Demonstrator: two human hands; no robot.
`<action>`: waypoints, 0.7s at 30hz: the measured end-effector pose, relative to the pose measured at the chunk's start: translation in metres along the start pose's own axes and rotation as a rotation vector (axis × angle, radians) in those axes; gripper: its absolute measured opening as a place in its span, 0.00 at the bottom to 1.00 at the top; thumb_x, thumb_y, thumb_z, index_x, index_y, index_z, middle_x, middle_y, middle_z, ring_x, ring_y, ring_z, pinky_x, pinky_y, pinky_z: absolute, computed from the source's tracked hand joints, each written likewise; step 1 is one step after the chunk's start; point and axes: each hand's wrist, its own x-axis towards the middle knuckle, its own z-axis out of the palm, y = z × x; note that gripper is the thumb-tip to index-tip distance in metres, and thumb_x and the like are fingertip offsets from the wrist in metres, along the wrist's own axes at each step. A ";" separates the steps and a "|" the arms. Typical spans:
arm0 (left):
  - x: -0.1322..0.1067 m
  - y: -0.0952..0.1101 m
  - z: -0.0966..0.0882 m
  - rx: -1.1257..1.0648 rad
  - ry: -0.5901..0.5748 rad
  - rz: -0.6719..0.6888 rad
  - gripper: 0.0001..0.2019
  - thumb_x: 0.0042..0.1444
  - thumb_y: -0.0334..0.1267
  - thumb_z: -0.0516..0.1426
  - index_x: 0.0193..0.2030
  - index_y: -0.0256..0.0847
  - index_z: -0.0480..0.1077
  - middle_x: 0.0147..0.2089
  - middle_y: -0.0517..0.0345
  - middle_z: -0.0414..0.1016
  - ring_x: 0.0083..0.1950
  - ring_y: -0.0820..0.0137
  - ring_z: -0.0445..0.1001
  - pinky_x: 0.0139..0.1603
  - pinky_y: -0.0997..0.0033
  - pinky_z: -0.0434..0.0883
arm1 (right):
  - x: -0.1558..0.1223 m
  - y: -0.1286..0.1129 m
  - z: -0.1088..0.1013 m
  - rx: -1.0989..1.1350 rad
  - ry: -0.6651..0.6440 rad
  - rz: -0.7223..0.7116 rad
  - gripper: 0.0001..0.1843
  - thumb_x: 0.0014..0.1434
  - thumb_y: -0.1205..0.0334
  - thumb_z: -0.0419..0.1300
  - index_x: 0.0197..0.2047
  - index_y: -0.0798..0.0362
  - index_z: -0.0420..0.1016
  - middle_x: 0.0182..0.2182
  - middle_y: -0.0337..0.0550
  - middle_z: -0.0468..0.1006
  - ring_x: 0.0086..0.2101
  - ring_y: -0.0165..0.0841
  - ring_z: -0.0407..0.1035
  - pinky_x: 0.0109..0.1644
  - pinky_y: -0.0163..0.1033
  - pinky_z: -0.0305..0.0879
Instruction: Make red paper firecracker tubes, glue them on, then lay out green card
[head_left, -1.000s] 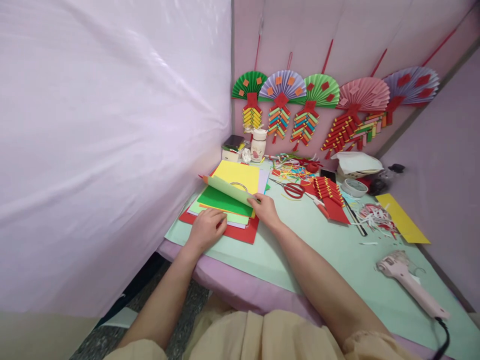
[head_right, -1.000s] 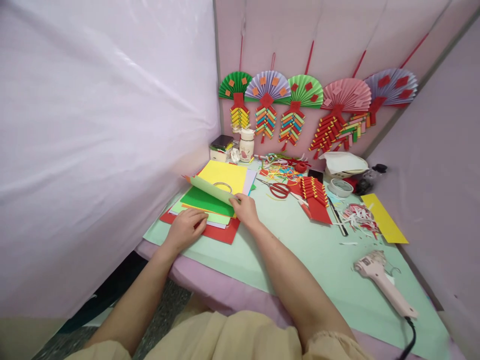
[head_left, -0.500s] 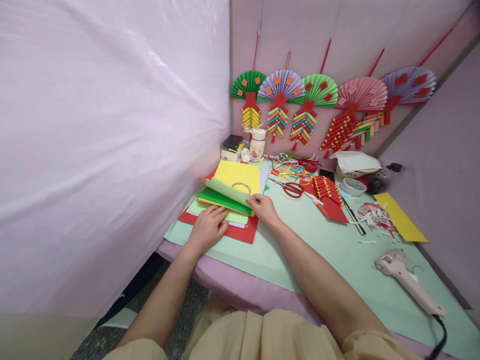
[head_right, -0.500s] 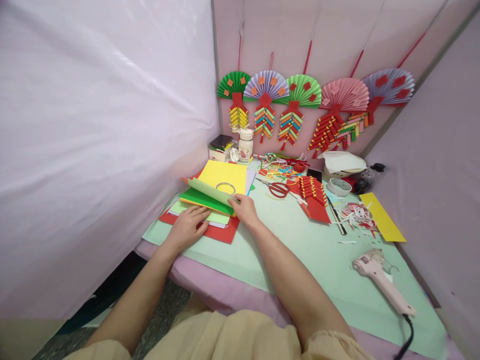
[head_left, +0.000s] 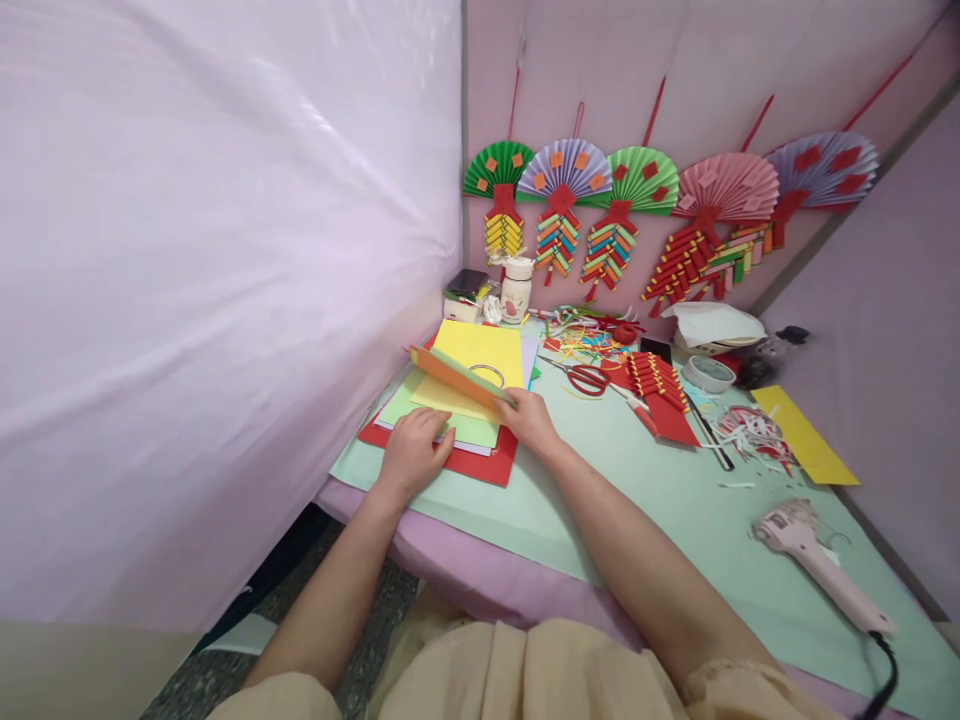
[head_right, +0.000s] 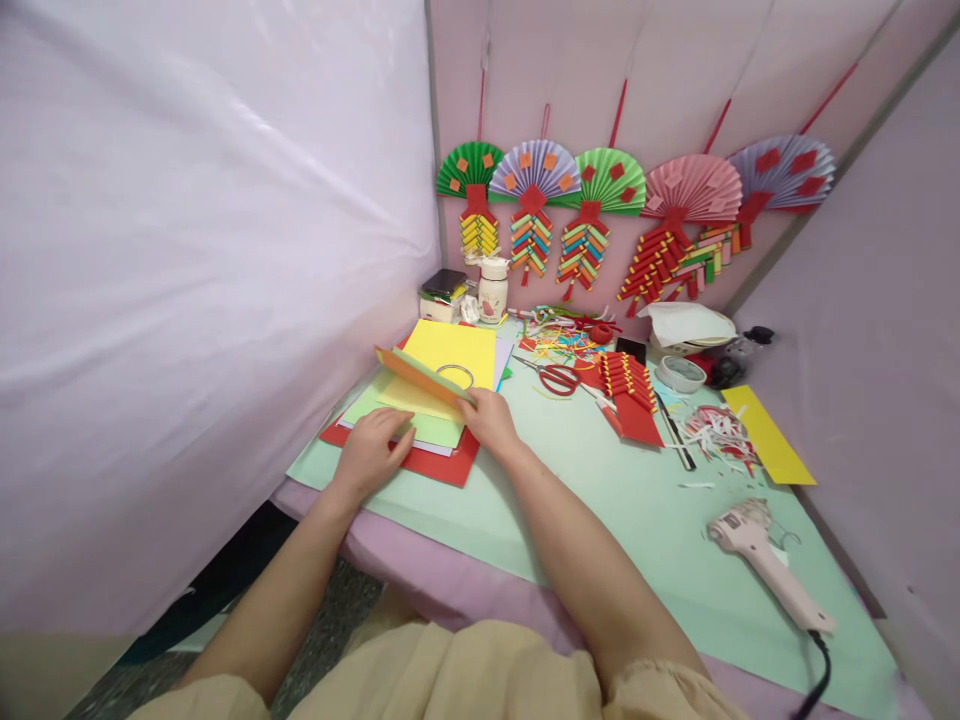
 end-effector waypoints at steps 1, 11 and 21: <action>0.000 0.000 0.000 -0.006 0.023 -0.029 0.14 0.62 0.40 0.50 0.46 0.40 0.74 0.46 0.50 0.78 0.50 0.61 0.72 0.53 0.59 0.67 | 0.002 0.001 0.000 0.044 0.013 0.065 0.14 0.57 0.56 0.54 0.24 0.53 0.70 0.20 0.36 0.66 0.26 0.30 0.59 0.30 0.33 0.52; 0.000 0.001 0.000 0.080 -0.080 -0.057 0.14 0.60 0.41 0.51 0.47 0.43 0.74 0.51 0.51 0.76 0.54 0.58 0.69 0.52 0.55 0.67 | 0.006 0.008 0.001 0.232 -0.012 0.198 0.16 0.51 0.49 0.55 0.23 0.54 0.67 0.19 0.33 0.60 0.25 0.28 0.54 0.27 0.32 0.49; 0.001 -0.003 0.005 0.132 -0.199 -0.037 0.23 0.63 0.50 0.47 0.61 0.47 0.64 0.65 0.53 0.64 0.67 0.55 0.58 0.60 0.49 0.59 | 0.006 0.014 0.003 0.246 -0.015 0.189 0.17 0.52 0.50 0.55 0.29 0.56 0.75 0.21 0.36 0.68 0.26 0.31 0.60 0.30 0.32 0.56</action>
